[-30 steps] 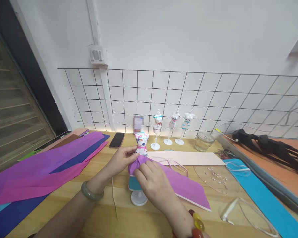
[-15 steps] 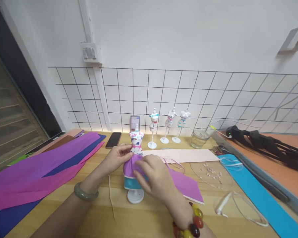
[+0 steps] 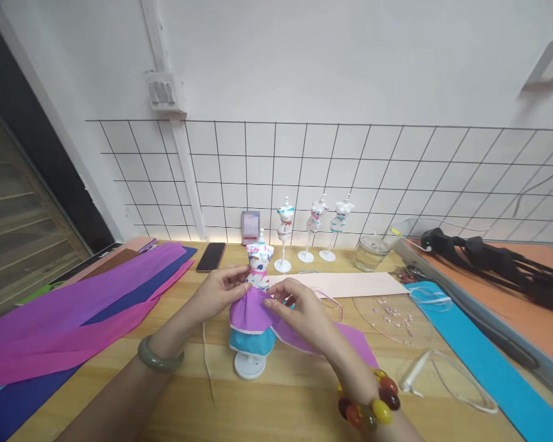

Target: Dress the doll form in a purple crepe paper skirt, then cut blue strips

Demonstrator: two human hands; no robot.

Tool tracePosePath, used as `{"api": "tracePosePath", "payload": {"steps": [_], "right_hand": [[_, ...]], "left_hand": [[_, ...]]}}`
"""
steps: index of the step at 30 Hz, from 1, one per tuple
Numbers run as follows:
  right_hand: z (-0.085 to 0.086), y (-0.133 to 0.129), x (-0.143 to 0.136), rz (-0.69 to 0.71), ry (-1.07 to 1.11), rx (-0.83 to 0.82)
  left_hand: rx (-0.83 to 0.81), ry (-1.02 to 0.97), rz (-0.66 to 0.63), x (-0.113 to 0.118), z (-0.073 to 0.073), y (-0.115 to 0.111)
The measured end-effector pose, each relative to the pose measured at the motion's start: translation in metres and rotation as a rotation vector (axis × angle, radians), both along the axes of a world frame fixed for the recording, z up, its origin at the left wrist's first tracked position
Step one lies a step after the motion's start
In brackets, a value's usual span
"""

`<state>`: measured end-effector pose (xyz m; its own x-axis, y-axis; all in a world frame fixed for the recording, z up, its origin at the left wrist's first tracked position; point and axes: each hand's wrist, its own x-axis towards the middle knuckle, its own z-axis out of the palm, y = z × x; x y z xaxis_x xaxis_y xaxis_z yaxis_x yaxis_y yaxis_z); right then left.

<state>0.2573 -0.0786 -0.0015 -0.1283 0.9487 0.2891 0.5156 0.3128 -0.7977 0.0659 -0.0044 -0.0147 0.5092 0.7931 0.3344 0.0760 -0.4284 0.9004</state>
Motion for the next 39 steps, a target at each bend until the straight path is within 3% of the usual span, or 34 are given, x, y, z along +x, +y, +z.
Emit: {"api": "tracePosePath", "payload": {"steps": [3, 7, 12, 19, 39], "right_hand": [[-0.002, 0.001, 0.001, 0.021, -0.004, 0.024], [-0.002, -0.001, 0.001, 0.025, 0.072, -0.092], [0.001, -0.005, -0.007, -0.044, 0.093, -0.139], [-0.008, -0.003, -0.014, -0.132, 0.068, -0.037], [-0.013, 0.000, -0.010, -0.105, 0.009, 0.020]], "left_hand": [[0.037, 0.016, 0.019, 0.002, 0.002, -0.004], [0.181, 0.096, 0.058, 0.004, 0.006, -0.010], [0.249, 0.113, 0.111, 0.007, 0.008, -0.014], [0.189, 0.104, 0.060, 0.007, 0.011, -0.018], [-0.019, -0.030, 0.003, 0.009, 0.007, -0.016]]}}
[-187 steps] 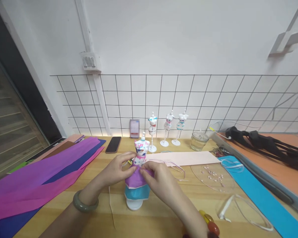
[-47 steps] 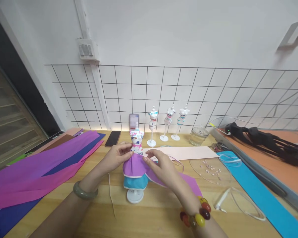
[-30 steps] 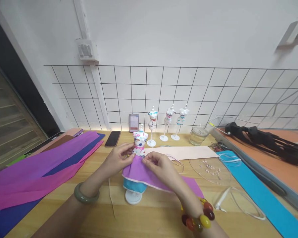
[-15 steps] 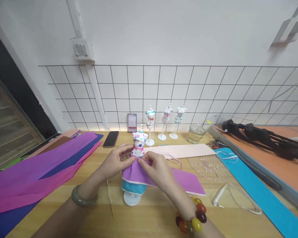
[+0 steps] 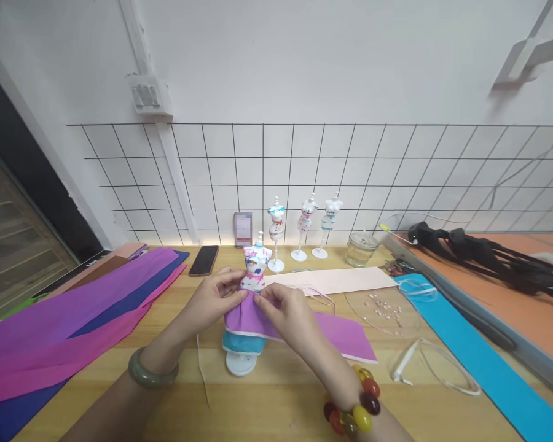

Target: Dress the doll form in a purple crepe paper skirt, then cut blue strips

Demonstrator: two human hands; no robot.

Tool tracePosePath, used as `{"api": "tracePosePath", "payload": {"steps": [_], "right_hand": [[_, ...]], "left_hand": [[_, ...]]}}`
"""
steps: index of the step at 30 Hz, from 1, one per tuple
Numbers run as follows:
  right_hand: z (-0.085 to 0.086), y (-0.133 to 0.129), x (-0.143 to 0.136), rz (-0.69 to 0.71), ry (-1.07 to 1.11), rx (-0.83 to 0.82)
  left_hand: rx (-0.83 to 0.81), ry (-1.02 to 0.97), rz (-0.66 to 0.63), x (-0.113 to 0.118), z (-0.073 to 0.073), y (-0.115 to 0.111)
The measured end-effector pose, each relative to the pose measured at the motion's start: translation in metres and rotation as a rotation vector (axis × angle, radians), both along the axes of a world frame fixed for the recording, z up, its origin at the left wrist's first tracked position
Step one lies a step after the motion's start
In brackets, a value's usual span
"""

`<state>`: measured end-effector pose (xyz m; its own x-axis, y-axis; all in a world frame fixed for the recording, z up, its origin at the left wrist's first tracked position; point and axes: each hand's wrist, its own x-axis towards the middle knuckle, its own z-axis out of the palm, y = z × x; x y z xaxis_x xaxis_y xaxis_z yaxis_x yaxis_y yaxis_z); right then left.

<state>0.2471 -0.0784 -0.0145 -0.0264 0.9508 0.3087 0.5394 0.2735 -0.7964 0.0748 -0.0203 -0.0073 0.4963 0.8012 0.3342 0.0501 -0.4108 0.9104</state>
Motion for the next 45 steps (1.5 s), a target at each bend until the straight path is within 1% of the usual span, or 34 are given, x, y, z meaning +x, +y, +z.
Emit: {"api": "tracePosePath", "payload": {"steps": [9, 15, 19, 23, 27, 30, 35, 39, 45], "right_hand": [[0.005, -0.002, 0.001, 0.024, 0.077, -0.008], [0.013, -0.008, 0.000, -0.021, -0.034, 0.044], [0.016, -0.010, 0.001, 0.003, -0.068, 0.083], [0.018, -0.012, 0.001, 0.034, -0.057, 0.075], [0.019, -0.012, 0.002, 0.063, -0.060, 0.082], [0.019, -0.012, 0.002, 0.072, -0.052, 0.088], [0.015, -0.010, 0.000, 0.002, -0.008, 0.067], [0.011, -0.009, -0.002, 0.006, 0.024, 0.063], [0.012, -0.009, -0.002, -0.032, 0.030, 0.067]], "left_hand": [[-0.038, -0.073, 0.086, 0.003, -0.002, 0.005], [-0.052, -0.076, 0.062, 0.007, -0.003, 0.000], [-0.029, -0.052, 0.022, 0.008, -0.002, -0.003], [-0.001, -0.009, -0.016, 0.006, 0.002, -0.007], [-0.011, 0.003, -0.036, 0.005, 0.006, -0.008], [-0.010, 0.003, -0.046, 0.005, 0.007, -0.008], [-0.008, 0.005, -0.061, 0.005, 0.007, -0.008], [0.003, 0.011, -0.065, 0.005, 0.006, -0.007], [-0.009, 0.004, -0.069, 0.006, 0.007, -0.009]]}}
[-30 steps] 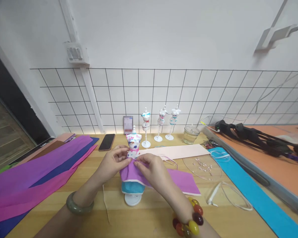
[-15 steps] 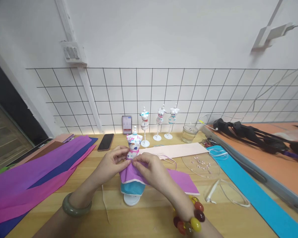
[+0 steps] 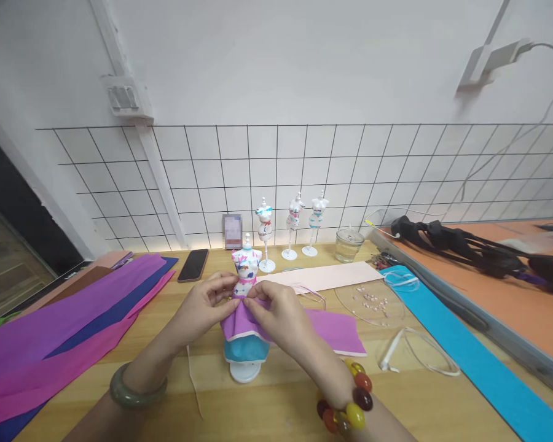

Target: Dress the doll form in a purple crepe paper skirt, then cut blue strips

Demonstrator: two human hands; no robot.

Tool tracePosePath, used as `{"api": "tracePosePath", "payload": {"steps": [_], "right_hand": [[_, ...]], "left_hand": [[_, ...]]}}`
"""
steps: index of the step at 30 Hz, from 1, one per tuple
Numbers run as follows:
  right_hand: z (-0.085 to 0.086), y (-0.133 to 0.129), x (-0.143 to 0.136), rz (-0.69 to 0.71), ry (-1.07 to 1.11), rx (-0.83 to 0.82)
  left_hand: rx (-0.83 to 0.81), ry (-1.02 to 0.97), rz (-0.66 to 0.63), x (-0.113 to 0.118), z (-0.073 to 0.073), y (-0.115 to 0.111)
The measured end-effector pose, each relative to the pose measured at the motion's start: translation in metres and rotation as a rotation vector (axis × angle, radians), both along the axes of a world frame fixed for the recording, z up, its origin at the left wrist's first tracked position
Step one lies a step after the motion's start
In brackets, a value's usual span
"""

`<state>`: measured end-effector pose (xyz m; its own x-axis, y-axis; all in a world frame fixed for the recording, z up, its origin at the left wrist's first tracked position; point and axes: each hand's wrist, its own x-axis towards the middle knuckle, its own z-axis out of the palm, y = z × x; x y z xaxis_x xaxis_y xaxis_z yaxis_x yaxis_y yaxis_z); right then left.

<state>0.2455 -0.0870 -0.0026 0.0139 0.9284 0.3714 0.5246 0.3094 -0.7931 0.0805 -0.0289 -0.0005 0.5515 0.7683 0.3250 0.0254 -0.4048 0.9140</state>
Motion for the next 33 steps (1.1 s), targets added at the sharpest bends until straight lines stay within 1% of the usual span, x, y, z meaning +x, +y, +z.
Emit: {"api": "tracePosePath", "payload": {"steps": [8, 13, 18, 21, 23, 26, 28, 31, 33], "right_hand": [[0.003, 0.000, 0.000, -0.002, 0.012, -0.034], [0.001, 0.000, 0.000, 0.008, 0.034, -0.023], [-0.002, 0.000, -0.002, 0.000, 0.019, -0.029], [-0.002, -0.001, -0.004, -0.010, -0.021, 0.008], [-0.001, -0.002, -0.004, -0.041, -0.079, 0.038], [0.002, -0.004, -0.002, -0.110, -0.161, 0.138], [0.007, -0.007, 0.001, -0.095, -0.195, 0.264], [0.013, -0.012, 0.002, 0.065, -0.305, 0.451], [0.014, -0.015, 0.001, 0.157, -0.419, 0.533]], "left_hand": [[-0.007, 0.016, 0.012, 0.000, 0.000, 0.000], [-0.025, 0.020, -0.010, -0.001, 0.001, 0.000], [-0.077, 0.024, 0.078, 0.001, 0.000, -0.001], [-0.083, 0.008, 0.080, 0.002, -0.002, -0.001], [-0.091, 0.001, 0.111, 0.002, -0.003, 0.001], [-0.127, -0.023, 0.190, 0.001, -0.003, 0.004], [-0.145, -0.050, 0.226, 0.001, -0.002, 0.005], [-0.176, -0.084, 0.257, 0.000, 0.001, 0.006], [-0.203, -0.106, 0.269, 0.000, 0.002, 0.006]]}}
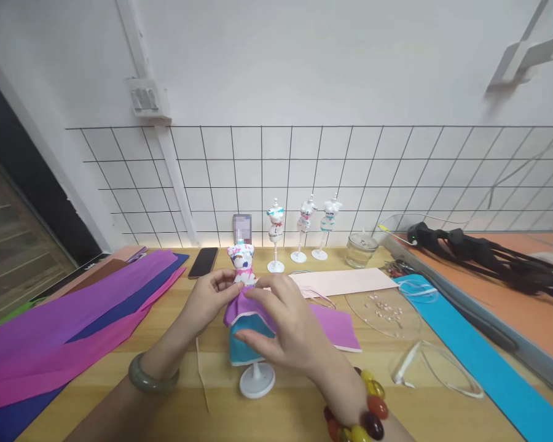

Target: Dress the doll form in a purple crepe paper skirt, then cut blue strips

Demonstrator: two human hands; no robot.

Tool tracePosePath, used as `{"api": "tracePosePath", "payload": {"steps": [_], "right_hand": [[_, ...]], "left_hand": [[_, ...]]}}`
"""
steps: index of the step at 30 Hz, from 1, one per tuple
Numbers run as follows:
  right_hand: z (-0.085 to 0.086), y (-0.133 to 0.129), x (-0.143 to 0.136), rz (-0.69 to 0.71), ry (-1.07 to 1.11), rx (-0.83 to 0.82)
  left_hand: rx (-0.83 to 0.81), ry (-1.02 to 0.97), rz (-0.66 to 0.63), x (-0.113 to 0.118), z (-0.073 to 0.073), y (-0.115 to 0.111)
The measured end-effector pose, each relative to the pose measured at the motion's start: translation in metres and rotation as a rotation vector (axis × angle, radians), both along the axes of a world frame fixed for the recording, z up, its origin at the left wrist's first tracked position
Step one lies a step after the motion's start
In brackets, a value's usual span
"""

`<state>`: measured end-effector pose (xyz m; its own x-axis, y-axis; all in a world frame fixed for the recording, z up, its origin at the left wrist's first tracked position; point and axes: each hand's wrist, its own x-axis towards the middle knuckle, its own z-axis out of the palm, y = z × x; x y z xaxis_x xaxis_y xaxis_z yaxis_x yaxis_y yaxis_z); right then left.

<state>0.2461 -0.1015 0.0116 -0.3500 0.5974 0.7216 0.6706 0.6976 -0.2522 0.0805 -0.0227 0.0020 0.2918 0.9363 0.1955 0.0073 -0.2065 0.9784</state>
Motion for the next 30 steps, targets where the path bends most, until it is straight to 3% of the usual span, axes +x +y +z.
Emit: {"api": "tracePosePath", "payload": {"steps": [7, 15, 20, 23, 26, 30], "right_hand": [[-0.017, 0.002, -0.011, 0.002, -0.241, 0.253], [-0.030, 0.008, -0.020, 0.021, -0.408, 0.300], [-0.026, 0.005, -0.019, 0.118, -0.189, 0.126], [-0.021, 0.008, -0.009, 0.022, 0.129, -0.017], [-0.019, 0.015, 0.004, -0.109, 0.321, -0.278], [-0.018, 0.023, 0.016, -0.082, 0.325, -0.638]], "left_hand": [[-0.029, -0.012, 0.012, -0.002, -0.003, 0.004], [-0.081, -0.116, -0.031, -0.009, -0.009, 0.014], [-0.052, -0.069, -0.077, -0.011, -0.008, 0.015], [-0.013, -0.012, -0.119, -0.012, -0.003, 0.011], [0.008, 0.026, -0.180, -0.011, 0.001, 0.005], [0.066, 0.038, -0.156, -0.008, 0.001, 0.000]]}}
